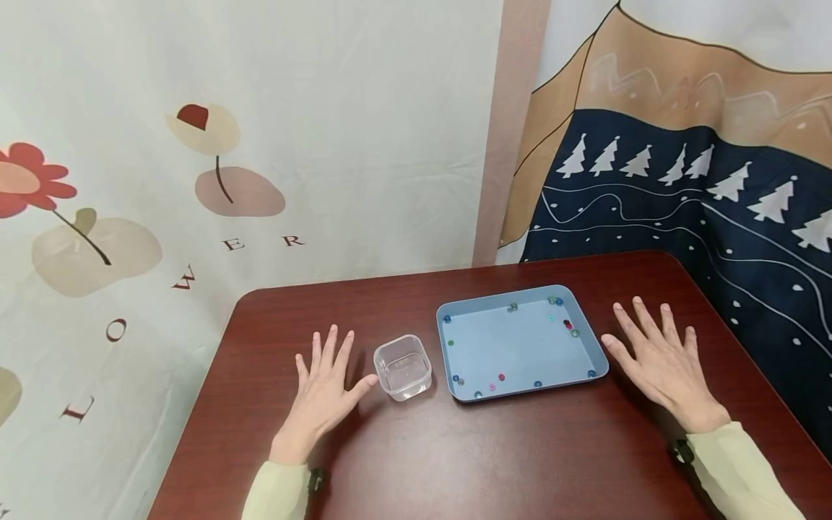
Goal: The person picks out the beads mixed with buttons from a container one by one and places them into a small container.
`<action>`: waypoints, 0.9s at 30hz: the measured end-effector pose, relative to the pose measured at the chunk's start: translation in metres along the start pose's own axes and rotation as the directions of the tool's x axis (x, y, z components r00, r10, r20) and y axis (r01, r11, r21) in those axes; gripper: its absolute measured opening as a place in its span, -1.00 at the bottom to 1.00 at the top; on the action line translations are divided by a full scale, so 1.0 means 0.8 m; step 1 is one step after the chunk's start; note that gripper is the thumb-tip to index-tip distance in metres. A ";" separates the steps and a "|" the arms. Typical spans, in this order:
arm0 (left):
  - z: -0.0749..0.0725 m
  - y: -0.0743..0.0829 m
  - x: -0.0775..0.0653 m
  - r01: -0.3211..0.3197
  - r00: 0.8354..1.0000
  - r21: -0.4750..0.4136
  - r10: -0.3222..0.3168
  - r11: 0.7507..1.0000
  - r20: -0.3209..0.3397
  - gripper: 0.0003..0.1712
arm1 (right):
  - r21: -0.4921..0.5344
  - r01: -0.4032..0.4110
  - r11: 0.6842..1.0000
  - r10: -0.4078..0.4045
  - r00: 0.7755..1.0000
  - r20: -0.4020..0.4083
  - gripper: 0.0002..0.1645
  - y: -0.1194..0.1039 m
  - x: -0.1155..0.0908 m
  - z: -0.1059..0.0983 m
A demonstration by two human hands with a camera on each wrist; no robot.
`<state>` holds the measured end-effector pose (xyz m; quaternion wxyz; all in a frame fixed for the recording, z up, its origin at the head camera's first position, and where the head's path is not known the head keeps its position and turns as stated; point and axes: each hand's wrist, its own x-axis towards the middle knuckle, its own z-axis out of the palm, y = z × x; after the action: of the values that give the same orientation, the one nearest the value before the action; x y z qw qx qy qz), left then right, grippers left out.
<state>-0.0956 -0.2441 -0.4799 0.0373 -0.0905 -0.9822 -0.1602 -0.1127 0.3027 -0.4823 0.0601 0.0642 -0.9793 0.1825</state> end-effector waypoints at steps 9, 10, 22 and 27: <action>0.001 0.002 0.000 -0.003 1.000 0.002 0.003 1.000 -0.007 0.11 | -0.012 0.017 1.000 -0.017 1.000 -0.006 -0.08 -0.010 0.000 0.000; 0.001 0.003 0.000 -0.003 1.000 0.002 0.003 1.000 -0.006 0.11 | -0.012 0.021 1.000 -0.021 1.000 -0.009 -0.08 -0.011 0.000 0.001; 0.002 0.015 0.002 -0.054 0.997 -0.076 0.048 0.996 -0.066 0.14 | -0.012 0.103 0.995 -0.104 0.993 -0.050 -0.07 -0.039 0.001 0.010; 0.008 0.022 0.003 -0.097 0.991 -0.114 0.086 0.989 -0.103 0.17 | 0.002 0.127 0.992 -0.127 0.990 -0.054 -0.07 -0.058 0.003 0.014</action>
<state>-0.0946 -0.2256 -0.4803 0.0871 -0.1296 -0.9627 -0.2208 -0.1096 0.2552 -0.4760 0.0976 0.1216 -0.9707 0.1828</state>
